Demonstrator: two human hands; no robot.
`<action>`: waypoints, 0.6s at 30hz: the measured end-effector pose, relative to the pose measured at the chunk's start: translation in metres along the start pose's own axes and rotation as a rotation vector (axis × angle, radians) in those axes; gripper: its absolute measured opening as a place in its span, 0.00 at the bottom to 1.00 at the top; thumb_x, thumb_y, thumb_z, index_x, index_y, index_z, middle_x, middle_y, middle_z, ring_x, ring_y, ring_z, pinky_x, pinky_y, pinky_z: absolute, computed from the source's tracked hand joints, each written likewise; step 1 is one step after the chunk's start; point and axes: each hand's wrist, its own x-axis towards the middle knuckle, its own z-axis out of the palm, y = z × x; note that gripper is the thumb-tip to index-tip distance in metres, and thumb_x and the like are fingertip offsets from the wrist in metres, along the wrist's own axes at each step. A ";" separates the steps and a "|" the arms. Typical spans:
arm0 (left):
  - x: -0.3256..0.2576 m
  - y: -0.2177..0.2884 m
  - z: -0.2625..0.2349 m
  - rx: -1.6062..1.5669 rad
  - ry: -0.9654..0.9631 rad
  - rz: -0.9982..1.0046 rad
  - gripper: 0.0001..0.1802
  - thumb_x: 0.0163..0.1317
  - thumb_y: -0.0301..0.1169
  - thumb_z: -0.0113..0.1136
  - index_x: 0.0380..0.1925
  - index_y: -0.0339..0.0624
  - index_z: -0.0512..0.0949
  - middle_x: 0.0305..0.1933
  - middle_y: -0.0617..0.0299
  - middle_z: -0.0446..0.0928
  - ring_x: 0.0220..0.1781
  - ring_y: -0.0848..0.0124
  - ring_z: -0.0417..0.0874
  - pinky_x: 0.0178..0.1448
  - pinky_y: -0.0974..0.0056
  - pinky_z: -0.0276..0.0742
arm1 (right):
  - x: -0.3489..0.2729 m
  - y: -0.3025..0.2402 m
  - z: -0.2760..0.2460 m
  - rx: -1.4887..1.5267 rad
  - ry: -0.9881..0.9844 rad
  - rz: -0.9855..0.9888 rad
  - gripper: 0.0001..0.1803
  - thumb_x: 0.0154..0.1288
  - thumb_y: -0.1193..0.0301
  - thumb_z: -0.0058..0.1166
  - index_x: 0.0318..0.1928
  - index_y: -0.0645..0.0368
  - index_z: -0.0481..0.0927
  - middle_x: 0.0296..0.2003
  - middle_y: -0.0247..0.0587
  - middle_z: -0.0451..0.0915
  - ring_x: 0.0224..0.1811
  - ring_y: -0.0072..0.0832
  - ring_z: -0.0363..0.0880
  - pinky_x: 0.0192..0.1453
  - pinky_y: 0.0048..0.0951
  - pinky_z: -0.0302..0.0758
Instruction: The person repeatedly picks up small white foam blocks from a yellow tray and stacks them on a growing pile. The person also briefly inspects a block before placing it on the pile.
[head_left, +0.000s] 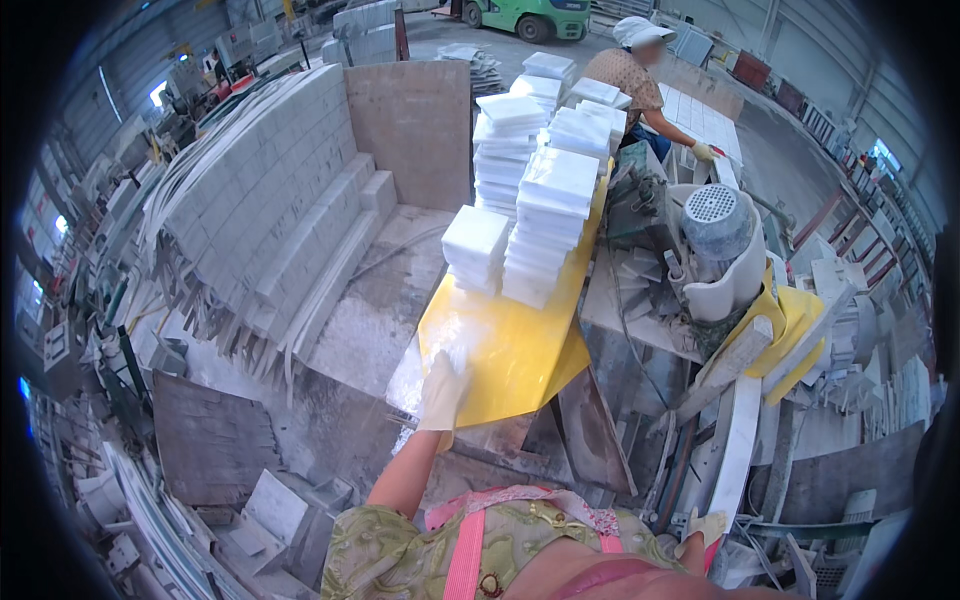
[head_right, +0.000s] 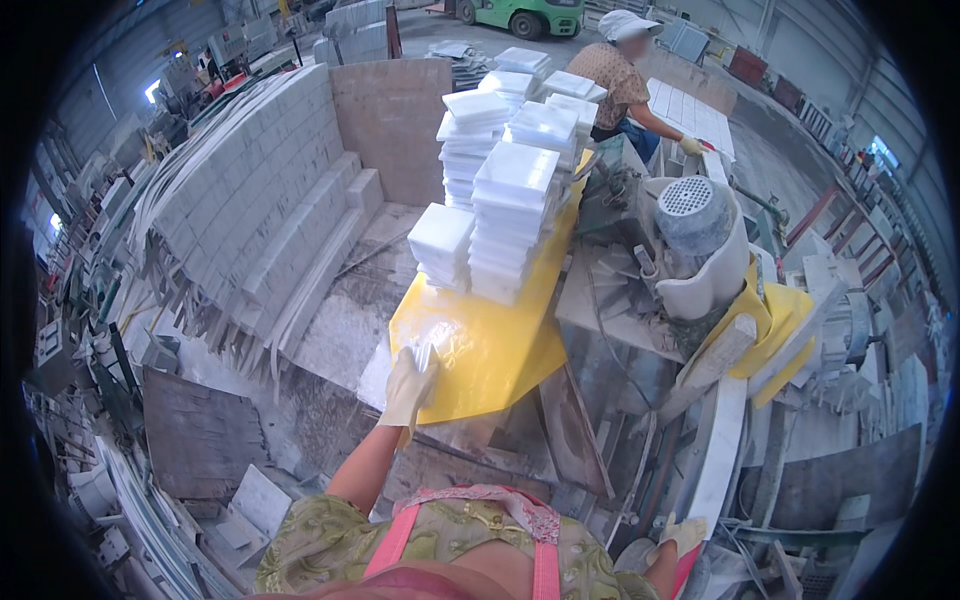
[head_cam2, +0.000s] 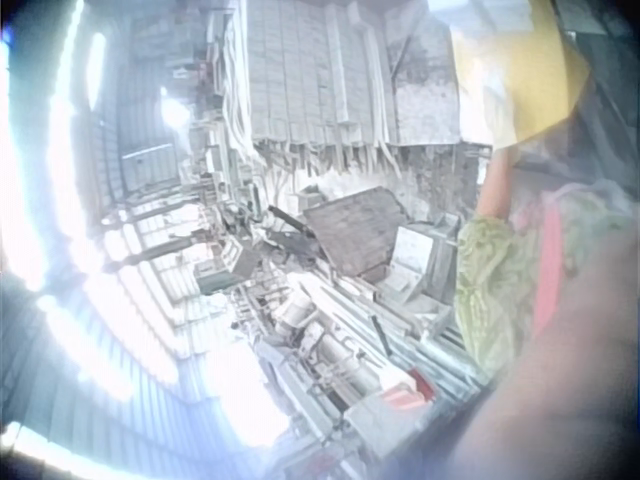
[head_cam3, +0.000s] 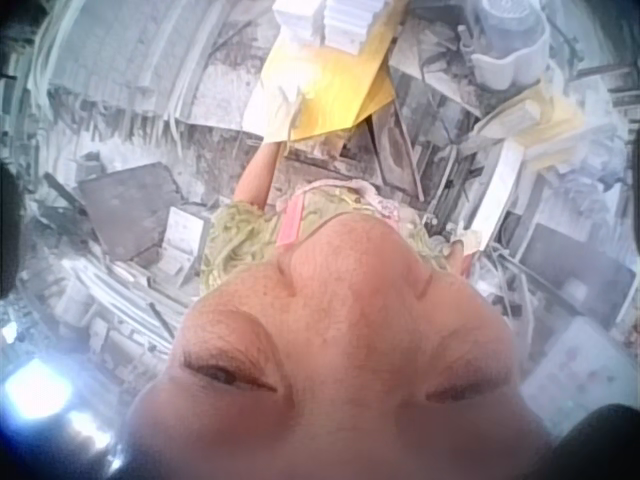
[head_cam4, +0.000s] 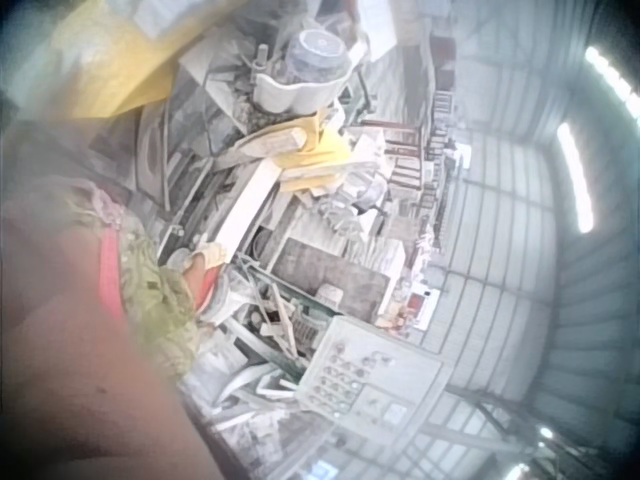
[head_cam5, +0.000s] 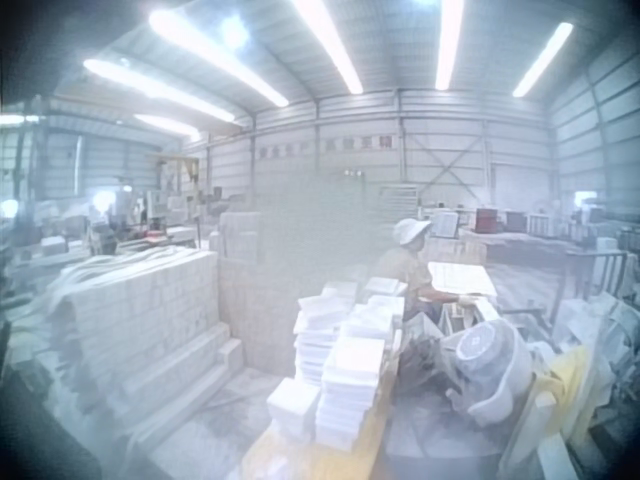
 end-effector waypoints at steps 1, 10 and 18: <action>-0.001 0.000 0.000 -0.018 -0.006 -0.017 0.28 0.60 0.45 0.62 0.51 0.34 0.71 0.49 0.36 0.81 0.51 0.41 0.84 0.54 0.47 0.78 | 0.000 0.001 0.001 -0.017 0.011 -0.014 0.49 0.59 0.42 0.62 0.66 0.75 0.71 0.68 0.62 0.70 0.74 0.53 0.64 0.80 0.46 0.57; -0.002 0.006 -0.004 -0.014 -0.011 -0.014 0.28 0.60 0.45 0.62 0.51 0.33 0.71 0.49 0.35 0.81 0.52 0.41 0.83 0.55 0.47 0.77 | -0.001 0.006 0.010 -0.027 0.054 0.034 0.51 0.60 0.41 0.61 0.67 0.75 0.70 0.68 0.63 0.70 0.74 0.51 0.64 0.80 0.45 0.57; 0.002 -0.005 0.006 -0.016 0.045 0.039 0.29 0.59 0.46 0.63 0.50 0.33 0.71 0.50 0.34 0.80 0.53 0.40 0.83 0.56 0.46 0.77 | -0.009 0.010 0.017 -0.018 0.142 0.000 0.50 0.60 0.41 0.60 0.66 0.76 0.70 0.67 0.65 0.71 0.73 0.53 0.66 0.80 0.46 0.58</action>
